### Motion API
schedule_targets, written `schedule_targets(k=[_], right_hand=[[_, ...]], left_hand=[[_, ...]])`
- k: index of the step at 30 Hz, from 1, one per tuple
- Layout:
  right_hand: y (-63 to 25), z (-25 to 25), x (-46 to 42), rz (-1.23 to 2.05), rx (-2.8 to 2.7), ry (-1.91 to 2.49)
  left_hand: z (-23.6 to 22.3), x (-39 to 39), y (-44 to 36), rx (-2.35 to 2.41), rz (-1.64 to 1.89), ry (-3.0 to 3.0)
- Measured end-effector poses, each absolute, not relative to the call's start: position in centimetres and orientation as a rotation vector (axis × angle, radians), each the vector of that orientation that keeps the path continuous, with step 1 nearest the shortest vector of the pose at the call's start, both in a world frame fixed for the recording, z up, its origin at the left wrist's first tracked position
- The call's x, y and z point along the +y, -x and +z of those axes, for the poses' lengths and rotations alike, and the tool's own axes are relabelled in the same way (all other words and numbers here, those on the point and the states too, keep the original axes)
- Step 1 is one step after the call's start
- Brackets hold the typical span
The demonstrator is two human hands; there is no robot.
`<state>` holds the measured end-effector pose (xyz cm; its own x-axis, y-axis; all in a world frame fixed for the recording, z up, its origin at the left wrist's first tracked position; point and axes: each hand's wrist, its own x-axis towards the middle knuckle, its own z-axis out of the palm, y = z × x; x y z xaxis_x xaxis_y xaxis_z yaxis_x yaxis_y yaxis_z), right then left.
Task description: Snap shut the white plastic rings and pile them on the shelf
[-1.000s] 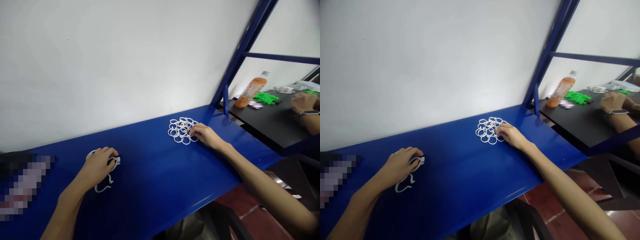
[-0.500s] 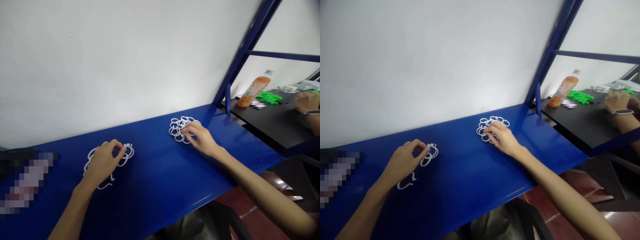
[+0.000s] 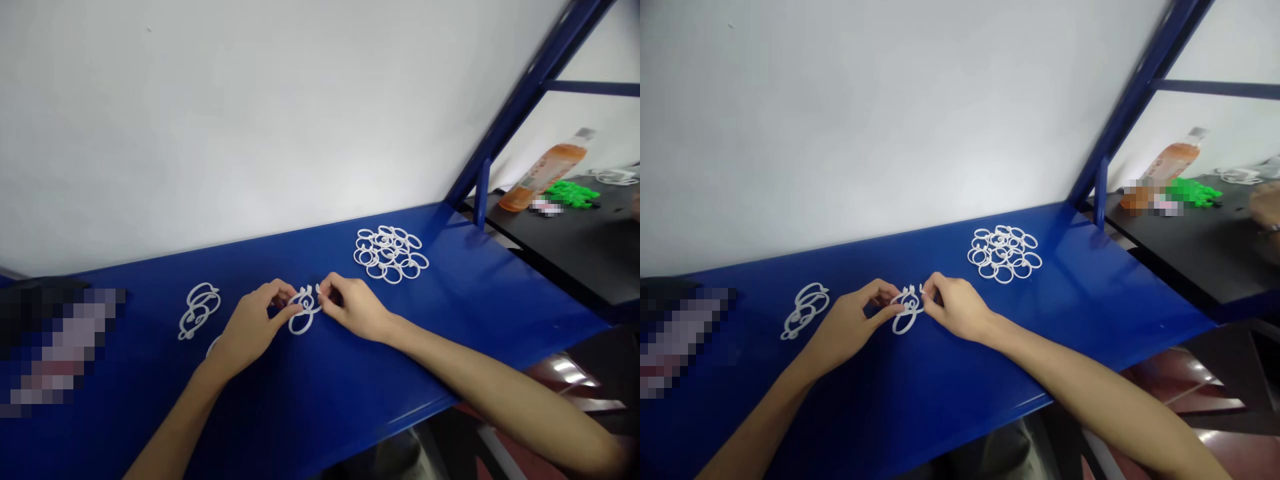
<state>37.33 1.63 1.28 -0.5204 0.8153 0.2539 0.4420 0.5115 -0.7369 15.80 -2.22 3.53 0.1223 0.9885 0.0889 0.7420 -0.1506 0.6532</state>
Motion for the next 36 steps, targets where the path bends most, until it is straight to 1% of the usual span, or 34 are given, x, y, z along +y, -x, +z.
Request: schedule_targets(k=[11, 17, 20, 25, 29, 36], right_hand=[[-38.2, 1.2, 2.4, 0.72, -2.105, 0.929], [-38.2, 1.1, 2.0, 0.683, -2.132, 0.82], [-38.3, 0.9, 2.2, 0.644, -2.169, 0.704], [-38.6, 1.0, 2.7, 0.481, -2.238, 0.59], [-38.8, 1.4, 2.8, 0.33, -2.324, 0.62], [-39.0, 1.6, 2.6, 0.176, -2.418, 0.664]], left_hand=[[2.2, -2.0, -15.1, 1.86, 0.558, -2.309], [1.9, -3.0, -16.7, 1.516, 0.598, -2.507], [1.2, -2.8, -17.3, 1.496, 0.602, -2.521], [0.7, -2.1, -16.7, 1.557, 0.631, -2.562], [0.9, -1.6, -15.7, 1.624, 0.615, -2.566], [1.1, -1.4, -15.3, 1.646, 0.608, -2.542]])
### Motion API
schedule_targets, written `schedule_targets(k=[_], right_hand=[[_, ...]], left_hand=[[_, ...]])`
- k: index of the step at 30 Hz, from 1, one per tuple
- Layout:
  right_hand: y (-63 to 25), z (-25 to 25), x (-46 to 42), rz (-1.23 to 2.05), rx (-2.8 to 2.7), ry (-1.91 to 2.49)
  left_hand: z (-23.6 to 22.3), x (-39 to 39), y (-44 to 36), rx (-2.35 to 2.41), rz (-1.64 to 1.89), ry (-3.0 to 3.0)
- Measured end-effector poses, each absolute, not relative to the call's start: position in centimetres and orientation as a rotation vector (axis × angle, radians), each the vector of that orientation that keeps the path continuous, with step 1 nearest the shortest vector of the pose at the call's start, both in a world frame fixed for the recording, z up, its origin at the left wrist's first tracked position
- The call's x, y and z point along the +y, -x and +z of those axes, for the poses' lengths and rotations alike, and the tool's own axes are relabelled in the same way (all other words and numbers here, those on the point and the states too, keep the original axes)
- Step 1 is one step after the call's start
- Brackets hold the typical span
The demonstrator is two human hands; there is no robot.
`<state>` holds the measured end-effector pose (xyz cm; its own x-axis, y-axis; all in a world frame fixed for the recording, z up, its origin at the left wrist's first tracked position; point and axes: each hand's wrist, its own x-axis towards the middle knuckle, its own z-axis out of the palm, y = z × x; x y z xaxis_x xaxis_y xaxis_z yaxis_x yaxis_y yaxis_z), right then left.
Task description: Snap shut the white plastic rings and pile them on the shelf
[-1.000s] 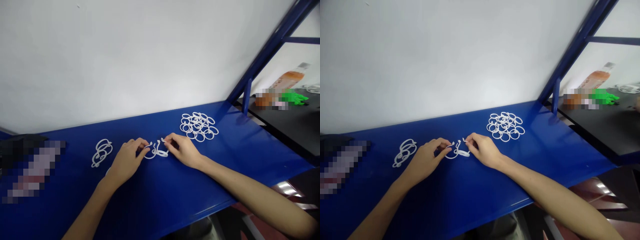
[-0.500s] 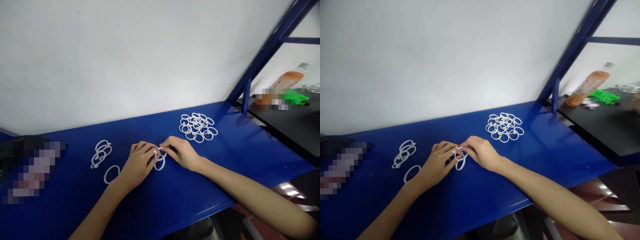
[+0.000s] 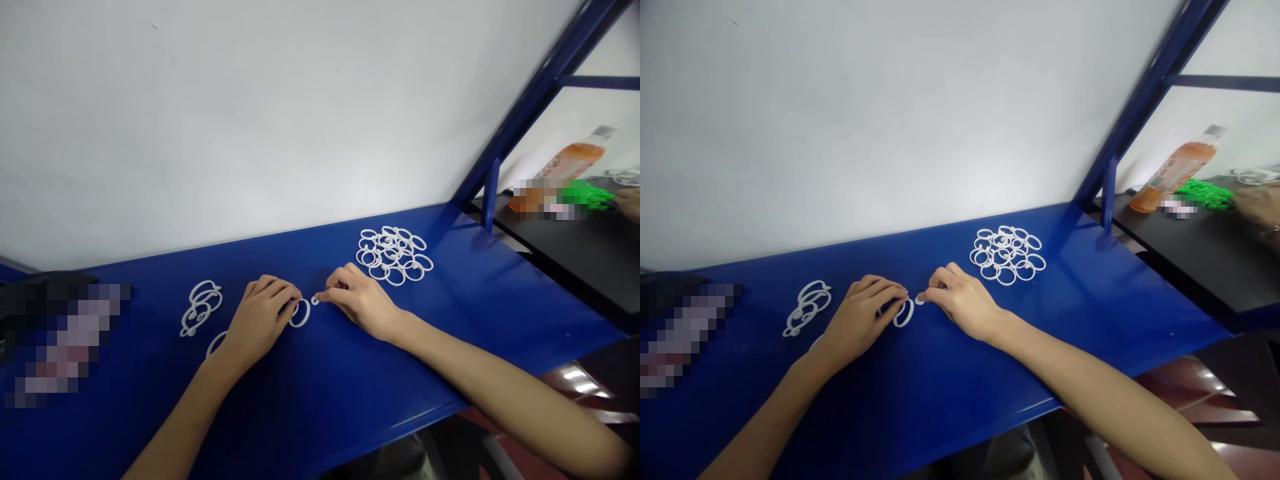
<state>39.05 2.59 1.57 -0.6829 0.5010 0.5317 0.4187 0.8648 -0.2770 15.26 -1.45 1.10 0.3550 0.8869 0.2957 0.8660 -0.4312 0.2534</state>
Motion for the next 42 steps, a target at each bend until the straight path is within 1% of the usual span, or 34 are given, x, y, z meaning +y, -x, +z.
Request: schedule_targets(k=[5, 9, 14, 18, 23, 28, 32, 36, 42], right_hand=[[-39.1, 1.8, 2.5, 0.3, -2.309, 0.727], [-38.9, 1.8, 2.2, 0.39, -2.223, 0.733], [-38.6, 1.6, 1.8, 0.565, -2.196, 0.606], [-38.4, 1.5, 1.7, 0.701, -2.223, 0.528], [-38.6, 1.8, 1.3, 0.739, -2.27, 0.465], [-38.8, 2.3, 0.7, 0.641, -2.354, 0.424], [-38.8, 2.4, 1.1, 0.409, -2.414, 0.565], [-39.9, 2.6, 3.3, 0.152, -2.397, 0.79], [-46.3, 3.9, 8.1, -0.137, -2.204, 1.371]], left_hand=[[1.1, -1.7, -15.4, 1.646, 0.674, -2.603], [1.4, -2.3, -16.2, 1.633, 0.835, -2.676], [1.7, -2.6, -17.1, 1.478, 1.026, -2.622], [1.6, -2.6, -17.0, 1.412, 1.08, -2.588], [1.5, -3.0, -17.2, 1.411, 1.124, -2.531], [1.7, -3.0, -17.3, 1.475, 1.117, -2.487], [1.4, -2.4, -16.8, 1.626, 0.998, -2.474], [1.0, -1.7, -16.1, 1.789, 0.802, -2.47], [0.7, -1.4, -15.2, 1.91, 0.619, -2.393]])
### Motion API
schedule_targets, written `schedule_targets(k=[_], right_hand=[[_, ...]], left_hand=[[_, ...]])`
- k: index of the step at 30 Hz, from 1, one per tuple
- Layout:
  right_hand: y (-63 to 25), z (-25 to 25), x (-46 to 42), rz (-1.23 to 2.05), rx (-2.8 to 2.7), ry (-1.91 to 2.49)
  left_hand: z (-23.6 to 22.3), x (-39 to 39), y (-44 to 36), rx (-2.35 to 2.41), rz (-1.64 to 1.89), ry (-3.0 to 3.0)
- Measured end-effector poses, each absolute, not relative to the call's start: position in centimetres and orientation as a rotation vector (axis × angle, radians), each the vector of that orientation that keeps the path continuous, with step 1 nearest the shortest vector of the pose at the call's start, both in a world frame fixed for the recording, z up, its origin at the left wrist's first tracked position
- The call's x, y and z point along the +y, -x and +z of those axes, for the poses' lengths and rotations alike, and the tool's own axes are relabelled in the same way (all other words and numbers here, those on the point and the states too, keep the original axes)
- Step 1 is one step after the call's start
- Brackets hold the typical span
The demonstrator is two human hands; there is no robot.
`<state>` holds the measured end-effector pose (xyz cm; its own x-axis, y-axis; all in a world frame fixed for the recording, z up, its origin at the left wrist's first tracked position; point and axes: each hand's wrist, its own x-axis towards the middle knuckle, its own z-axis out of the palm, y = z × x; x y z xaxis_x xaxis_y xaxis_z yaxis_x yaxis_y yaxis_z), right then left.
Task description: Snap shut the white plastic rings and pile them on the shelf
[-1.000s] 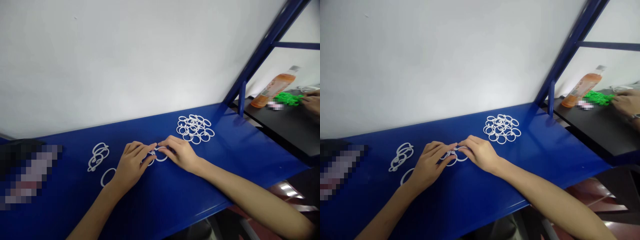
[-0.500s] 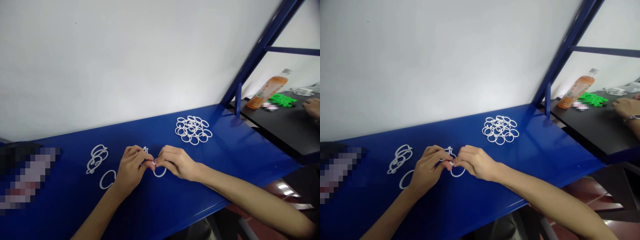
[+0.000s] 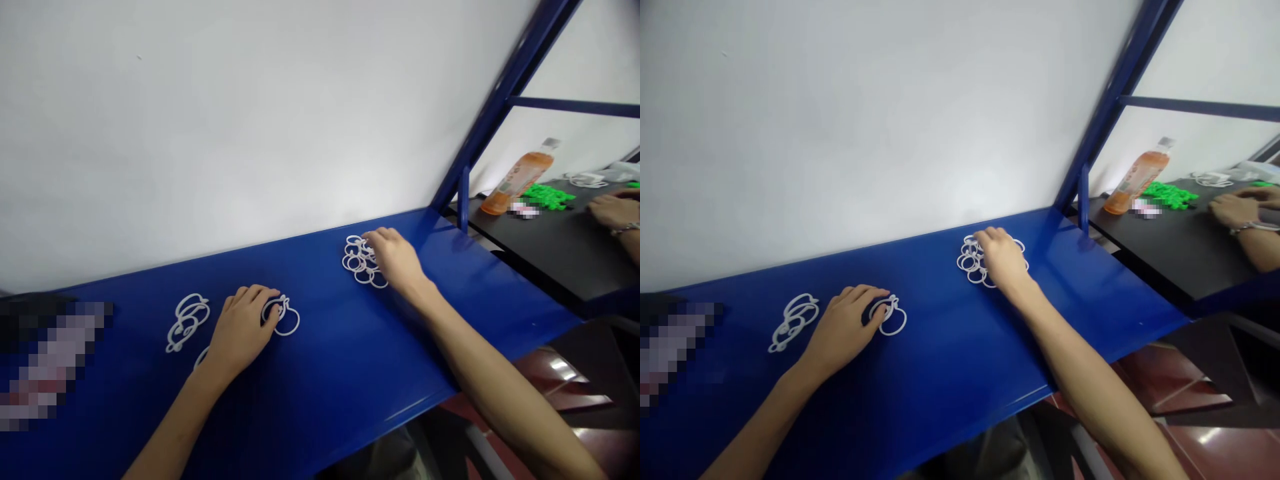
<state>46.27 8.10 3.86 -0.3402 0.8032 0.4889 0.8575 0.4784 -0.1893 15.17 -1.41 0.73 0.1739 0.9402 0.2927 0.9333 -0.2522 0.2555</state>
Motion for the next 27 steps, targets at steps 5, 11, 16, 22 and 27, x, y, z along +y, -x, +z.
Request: schedule_targets(k=[5, 11, 16, 22, 27], right_hand=[[-53.3, 3.6, 10.2, -0.032, -2.163, 1.436], [-57.8, 1.6, 11.3, 0.18, -2.186, 1.381], [-57.4, 0.3, 11.7, 0.201, -2.175, 1.354], [-57.1, 0.0, 11.5, 0.156, -2.095, 1.369], [-57.5, -0.3, 11.2, 0.057, -2.036, 1.405]], left_hand=[[0.8, -1.3, -14.9, 1.883, 0.581, -2.359], [0.9, -1.2, -14.8, 1.92, 0.6, -2.389], [1.3, -1.2, -14.2, 2.009, 0.688, -2.39], [2.2, -1.3, -13.7, 2.178, 0.856, -2.215], [2.5, -1.6, -14.5, 2.136, 0.984, -2.233]])
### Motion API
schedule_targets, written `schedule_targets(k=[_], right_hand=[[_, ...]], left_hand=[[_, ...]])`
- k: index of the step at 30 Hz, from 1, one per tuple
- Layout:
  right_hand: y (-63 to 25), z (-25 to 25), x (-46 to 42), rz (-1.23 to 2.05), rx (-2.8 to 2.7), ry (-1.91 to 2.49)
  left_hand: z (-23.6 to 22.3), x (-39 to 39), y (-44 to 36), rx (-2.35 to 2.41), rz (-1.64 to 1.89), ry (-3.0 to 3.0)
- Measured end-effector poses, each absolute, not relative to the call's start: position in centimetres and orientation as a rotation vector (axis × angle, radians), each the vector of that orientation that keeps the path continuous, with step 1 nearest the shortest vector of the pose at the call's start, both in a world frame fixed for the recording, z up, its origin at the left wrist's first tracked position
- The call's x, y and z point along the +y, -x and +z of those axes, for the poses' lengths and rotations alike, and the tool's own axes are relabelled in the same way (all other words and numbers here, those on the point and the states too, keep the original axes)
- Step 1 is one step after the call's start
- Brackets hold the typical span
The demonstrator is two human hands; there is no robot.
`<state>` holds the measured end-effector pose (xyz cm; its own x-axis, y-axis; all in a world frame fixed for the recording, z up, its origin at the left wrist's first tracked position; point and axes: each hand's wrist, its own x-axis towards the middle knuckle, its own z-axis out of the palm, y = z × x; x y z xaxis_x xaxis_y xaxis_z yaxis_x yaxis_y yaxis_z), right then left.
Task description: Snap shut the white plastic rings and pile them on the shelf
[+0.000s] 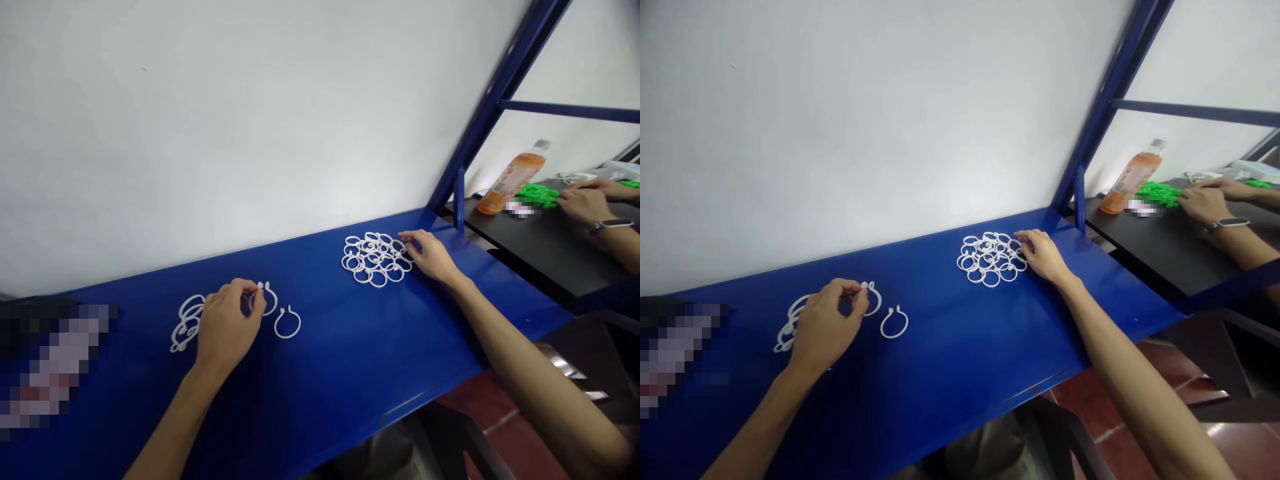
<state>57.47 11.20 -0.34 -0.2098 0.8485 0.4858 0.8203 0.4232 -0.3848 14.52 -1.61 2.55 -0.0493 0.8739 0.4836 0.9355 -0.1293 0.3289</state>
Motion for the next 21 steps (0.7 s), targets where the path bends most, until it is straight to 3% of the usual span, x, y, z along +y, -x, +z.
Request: schedule_targets(k=[8, 10, 16, 21], right_hand=[[-53.0, 2.4, 9.4, -0.13, -1.899, 1.33], [-49.3, 3.9, 7.6, 0.001, -1.945, 1.208], [-38.2, 4.7, 1.8, 0.93, -2.255, 0.803], [-36.1, 2.0, 0.6, 0.692, -2.145, 0.764]], left_hand=[[1.9, -2.2, -16.2, -1.611, -1.101, 2.147], [1.7, -2.3, -16.7, -1.532, -1.139, 2.154], [1.7, -2.5, -17.5, -1.467, -1.234, 2.14], [2.1, -2.7, -17.2, -1.987, -1.485, 2.341]])
